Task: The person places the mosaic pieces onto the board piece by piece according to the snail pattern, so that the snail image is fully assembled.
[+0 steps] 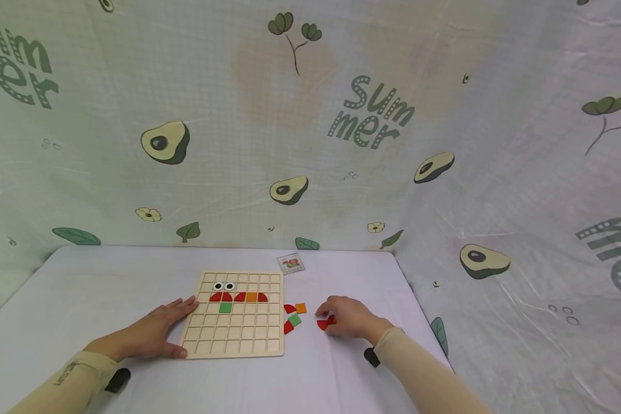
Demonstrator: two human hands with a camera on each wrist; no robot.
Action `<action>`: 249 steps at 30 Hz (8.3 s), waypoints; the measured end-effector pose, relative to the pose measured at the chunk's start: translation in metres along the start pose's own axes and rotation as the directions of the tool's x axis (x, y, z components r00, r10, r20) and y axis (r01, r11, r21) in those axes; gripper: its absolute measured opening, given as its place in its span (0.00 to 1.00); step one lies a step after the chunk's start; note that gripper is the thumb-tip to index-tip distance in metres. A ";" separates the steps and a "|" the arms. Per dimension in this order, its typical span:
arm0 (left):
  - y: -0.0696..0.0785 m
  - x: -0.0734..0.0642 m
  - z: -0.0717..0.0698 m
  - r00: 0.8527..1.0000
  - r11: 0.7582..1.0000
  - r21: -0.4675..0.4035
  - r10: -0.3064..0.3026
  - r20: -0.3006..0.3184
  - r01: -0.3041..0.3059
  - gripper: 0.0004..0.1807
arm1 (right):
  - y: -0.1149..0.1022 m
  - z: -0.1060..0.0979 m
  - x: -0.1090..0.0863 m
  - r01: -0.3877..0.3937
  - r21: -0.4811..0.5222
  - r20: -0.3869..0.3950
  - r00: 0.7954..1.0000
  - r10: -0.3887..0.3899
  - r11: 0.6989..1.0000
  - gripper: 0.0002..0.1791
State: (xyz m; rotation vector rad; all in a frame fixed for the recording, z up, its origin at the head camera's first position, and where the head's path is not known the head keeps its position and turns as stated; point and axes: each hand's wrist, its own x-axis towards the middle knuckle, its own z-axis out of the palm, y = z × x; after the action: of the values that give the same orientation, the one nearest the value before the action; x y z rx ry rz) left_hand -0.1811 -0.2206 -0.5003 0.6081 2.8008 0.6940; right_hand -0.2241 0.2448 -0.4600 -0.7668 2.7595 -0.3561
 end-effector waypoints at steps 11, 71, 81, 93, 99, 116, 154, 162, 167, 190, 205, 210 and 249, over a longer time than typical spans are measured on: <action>-0.001 0.000 0.000 1.000 1.000 -0.012 0.006 -0.002 -0.006 0.62 | -0.004 0.010 0.009 0.049 -0.124 -0.061 0.997 -0.057 0.991 0.15; 0.002 -0.001 -0.002 1.000 1.000 -0.017 -0.005 0.004 0.005 0.62 | -0.003 0.003 0.018 -0.028 -0.017 -0.136 0.990 0.026 0.999 0.16; 0.001 -0.001 0.000 1.000 1.000 -0.008 -0.009 0.005 0.009 0.62 | -0.026 -0.003 0.040 0.034 -0.010 -0.122 0.992 -0.035 0.999 0.16; 0.001 -0.002 0.001 1.000 1.000 -0.011 -0.013 -0.005 0.013 0.62 | -0.088 0.014 0.096 0.146 -0.031 -0.115 0.982 -0.149 0.989 0.17; 0.000 -0.001 0.001 1.000 1.000 -0.007 -0.021 0.001 0.021 0.62 | -0.112 0.027 0.117 0.193 -0.034 -0.122 0.973 -0.196 0.981 0.16; 0.003 0.000 -0.002 1.000 1.000 -0.010 -0.025 0.004 0.025 0.61 | -0.129 0.036 0.129 0.228 -0.113 -0.087 0.967 -0.238 0.967 0.16; 0.002 -0.001 -0.001 1.000 0.999 -0.031 -0.022 0.010 0.022 0.61 | -0.058 0.005 0.069 0.099 -0.073 -0.068 0.992 -0.104 0.992 0.16; 0.000 -0.002 0.000 1.000 1.000 -0.025 -0.014 0.003 0.014 0.62 | -0.022 0.001 0.035 -0.007 -0.010 -0.069 0.998 0.006 1.000 0.17; -0.002 -0.003 0.000 1.000 1.000 -0.022 -0.005 0.000 0.006 0.62 | -0.013 0.003 0.029 -0.018 0.074 -0.086 0.996 0.024 0.997 0.18; 0.003 -0.001 0.000 1.000 1.000 -0.027 0.005 0.000 -0.005 0.61 | -0.019 0.019 0.043 0.006 0.071 -0.104 0.995 0.002 0.997 0.15; 0.003 -0.002 -0.001 1.000 1.000 -0.027 -0.002 0.001 0.002 0.61 | -0.017 0.019 0.044 0.029 0.067 -0.110 0.994 -0.022 0.997 0.15; 0.005 -0.003 -0.002 1.000 0.999 -0.034 0.002 0.000 -0.002 0.61 | -0.016 0.020 0.045 0.006 0.052 -0.104 0.995 0.000 0.999 0.15; -0.001 0.000 0.002 1.000 1.000 -0.017 0.019 -0.011 -0.019 0.62 | -0.005 0.010 0.036 -0.005 0.109 -0.130 0.991 0.020 0.994 0.15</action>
State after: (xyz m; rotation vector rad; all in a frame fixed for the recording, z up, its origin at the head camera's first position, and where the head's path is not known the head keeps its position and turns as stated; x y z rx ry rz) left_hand -0.1806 -0.2210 -0.5025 0.6306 2.7992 0.7259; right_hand -0.2484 0.2203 -0.4748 -0.7229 2.8360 -0.5683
